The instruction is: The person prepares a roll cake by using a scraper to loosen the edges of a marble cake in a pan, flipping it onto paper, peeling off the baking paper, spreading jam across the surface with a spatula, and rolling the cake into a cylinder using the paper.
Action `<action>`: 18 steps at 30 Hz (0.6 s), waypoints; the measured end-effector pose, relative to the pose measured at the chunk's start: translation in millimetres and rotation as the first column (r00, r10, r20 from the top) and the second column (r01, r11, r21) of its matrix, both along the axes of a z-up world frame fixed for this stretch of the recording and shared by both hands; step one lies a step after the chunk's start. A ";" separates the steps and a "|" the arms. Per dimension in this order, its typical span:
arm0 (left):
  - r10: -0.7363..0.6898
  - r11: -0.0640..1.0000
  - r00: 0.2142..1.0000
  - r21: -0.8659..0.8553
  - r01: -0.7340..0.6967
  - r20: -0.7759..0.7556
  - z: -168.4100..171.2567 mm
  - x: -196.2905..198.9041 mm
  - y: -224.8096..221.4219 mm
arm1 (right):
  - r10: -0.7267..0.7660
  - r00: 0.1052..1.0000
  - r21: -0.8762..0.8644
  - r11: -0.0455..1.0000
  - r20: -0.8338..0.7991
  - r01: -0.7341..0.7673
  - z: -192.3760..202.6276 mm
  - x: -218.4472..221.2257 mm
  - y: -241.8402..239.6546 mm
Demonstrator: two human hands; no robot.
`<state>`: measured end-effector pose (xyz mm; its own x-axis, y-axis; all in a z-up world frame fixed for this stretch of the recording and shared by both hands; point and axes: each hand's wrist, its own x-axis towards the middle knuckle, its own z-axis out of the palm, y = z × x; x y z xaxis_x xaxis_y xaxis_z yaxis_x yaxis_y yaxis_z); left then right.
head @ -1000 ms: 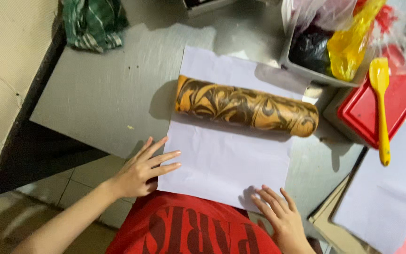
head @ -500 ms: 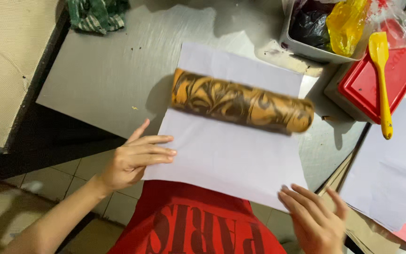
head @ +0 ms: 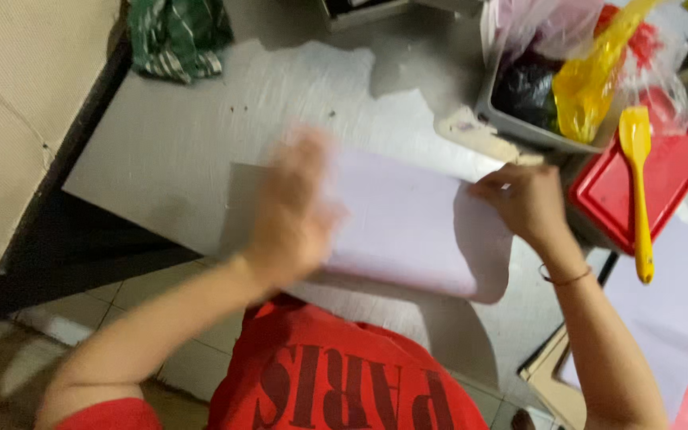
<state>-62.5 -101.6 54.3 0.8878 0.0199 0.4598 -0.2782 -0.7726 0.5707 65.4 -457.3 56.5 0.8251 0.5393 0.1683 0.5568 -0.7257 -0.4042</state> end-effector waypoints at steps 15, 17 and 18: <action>-0.427 0.792 0.864 0.351 0.500 -0.267 -56.9 -16.0 -55.8 | 0.030 0.982 -0.167 0.984 -0.185 -0.061 -24.9 -7.7 93.0; -0.423 0.781 0.848 0.346 0.520 -0.320 -56.6 -15.1 -56.5 | 0.056 0.991 -0.298 0.950 -0.118 -0.089 -31.6 -7.8 104.4; -0.421 0.782 0.848 0.346 0.519 -0.321 -55.3 -14.7 -56.4 | 0.058 0.991 -0.297 0.950 -0.120 -0.091 -46.1 -1.9 101.9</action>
<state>-77.3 -157.9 -1.1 0.8119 -0.5698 0.1269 -0.5768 -0.7494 0.3252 63.5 -355.4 10.5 0.7848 0.6117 -0.0995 0.5791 -0.7810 -0.2340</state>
